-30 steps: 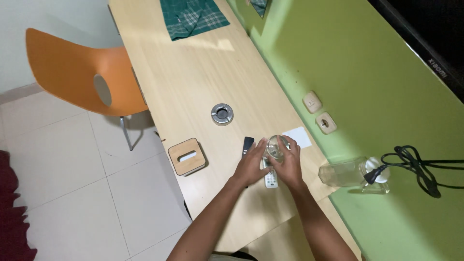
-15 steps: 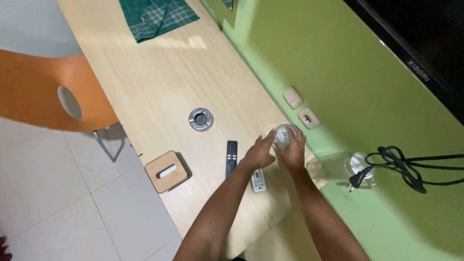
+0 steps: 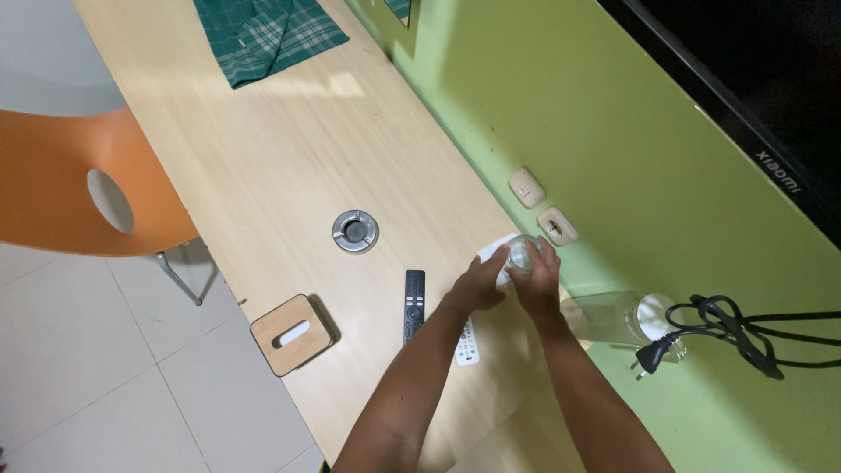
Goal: The person organizes items on a desk, moving a glass jar, a tissue box, an ashtray, and remote controls to the right side. They then fold a green plaid shirt on the desk.
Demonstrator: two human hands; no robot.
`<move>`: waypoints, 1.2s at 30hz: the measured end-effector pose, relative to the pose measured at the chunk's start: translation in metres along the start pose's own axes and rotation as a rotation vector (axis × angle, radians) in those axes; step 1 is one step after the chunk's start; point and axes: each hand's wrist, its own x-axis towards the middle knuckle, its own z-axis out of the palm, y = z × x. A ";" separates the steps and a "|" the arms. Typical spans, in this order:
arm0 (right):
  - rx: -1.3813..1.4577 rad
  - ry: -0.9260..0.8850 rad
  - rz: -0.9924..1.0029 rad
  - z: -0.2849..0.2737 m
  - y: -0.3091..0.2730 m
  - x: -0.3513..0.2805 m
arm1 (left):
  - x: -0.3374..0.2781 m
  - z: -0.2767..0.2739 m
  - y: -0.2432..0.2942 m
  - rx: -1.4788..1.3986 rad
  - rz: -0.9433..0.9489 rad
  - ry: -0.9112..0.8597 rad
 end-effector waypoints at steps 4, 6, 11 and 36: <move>0.022 -0.018 0.011 0.003 0.004 -0.002 | -0.007 -0.011 0.014 -0.021 -0.093 -0.044; 0.025 -0.009 -0.014 0.010 0.017 -0.002 | -0.003 -0.008 0.013 0.004 -0.130 -0.070; 0.009 -0.049 -0.029 0.006 0.020 0.000 | 0.001 0.000 0.010 0.046 -0.102 -0.035; -0.245 -0.124 -0.161 0.009 0.017 -0.014 | -0.001 0.021 -0.014 0.159 0.085 0.158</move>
